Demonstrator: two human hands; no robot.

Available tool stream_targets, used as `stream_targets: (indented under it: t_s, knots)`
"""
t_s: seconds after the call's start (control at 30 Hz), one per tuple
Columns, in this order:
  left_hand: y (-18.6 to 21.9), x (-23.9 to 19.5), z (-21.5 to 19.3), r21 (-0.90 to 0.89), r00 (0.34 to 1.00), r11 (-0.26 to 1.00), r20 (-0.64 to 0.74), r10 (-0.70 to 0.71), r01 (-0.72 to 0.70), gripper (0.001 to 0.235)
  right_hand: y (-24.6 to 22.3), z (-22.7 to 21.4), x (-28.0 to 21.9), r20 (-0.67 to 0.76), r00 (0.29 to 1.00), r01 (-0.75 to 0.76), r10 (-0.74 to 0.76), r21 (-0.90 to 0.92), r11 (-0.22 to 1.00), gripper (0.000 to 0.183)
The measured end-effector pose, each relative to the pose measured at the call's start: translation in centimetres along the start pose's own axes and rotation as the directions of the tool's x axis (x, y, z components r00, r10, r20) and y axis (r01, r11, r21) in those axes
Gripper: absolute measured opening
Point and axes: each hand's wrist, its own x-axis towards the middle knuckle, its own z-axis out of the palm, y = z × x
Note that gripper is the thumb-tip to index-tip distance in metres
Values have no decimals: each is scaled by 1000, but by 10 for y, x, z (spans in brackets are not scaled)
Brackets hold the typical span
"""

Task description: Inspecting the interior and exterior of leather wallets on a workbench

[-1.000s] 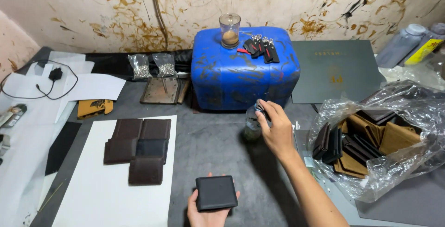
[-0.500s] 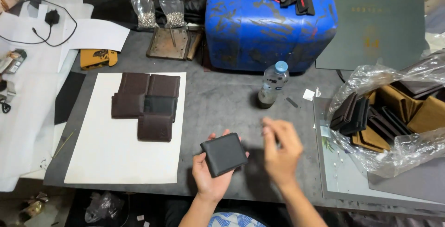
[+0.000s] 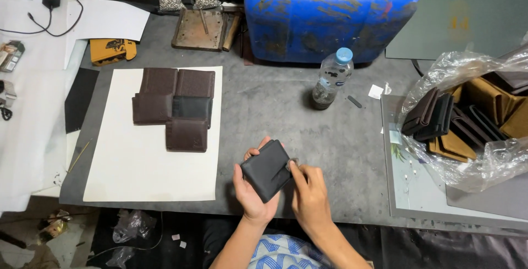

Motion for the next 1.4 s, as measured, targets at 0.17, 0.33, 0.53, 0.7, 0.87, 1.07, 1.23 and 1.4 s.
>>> stream_targets:
  t_s: [0.17,0.33,0.53,0.7,0.87,1.07,1.23,1.4]
  knots:
    - [5,2,6,30,1000,999,-22,16,-15,41,-34,-5,-7,20,976,206,-215,210,956,39]
    - [5,1,6,27,999,999,16,47,-48,43,-28,-2,2,-44,999,20,-18,55,998,40]
    - [4,-2,7,40,999,998,13,51,-51,47,-24,0,4,-79,972,229,-221,102,968,32]
    - [-1,-4,-10,108,996,990,14,87,-88,44,-58,-23,25,74,917,387,-393,85,918,27]
    - [-4,-2,-10,84,996,993,16,88,-89,48,-14,-7,25,159,967,185,-200,103,977,41]
    - [2,-1,-11,119,997,990,25,75,-78,48,-14,-3,28,184,953,226,-243,110,968,39]
    - [-3,-2,-14,145,997,988,-42,59,-52,50,-38,-8,41,241,954,160,-180,100,982,43]
    - [3,-4,-1,182,998,983,-67,-7,19,72,-4,8,37,196,977,94,-86,-35,995,61]
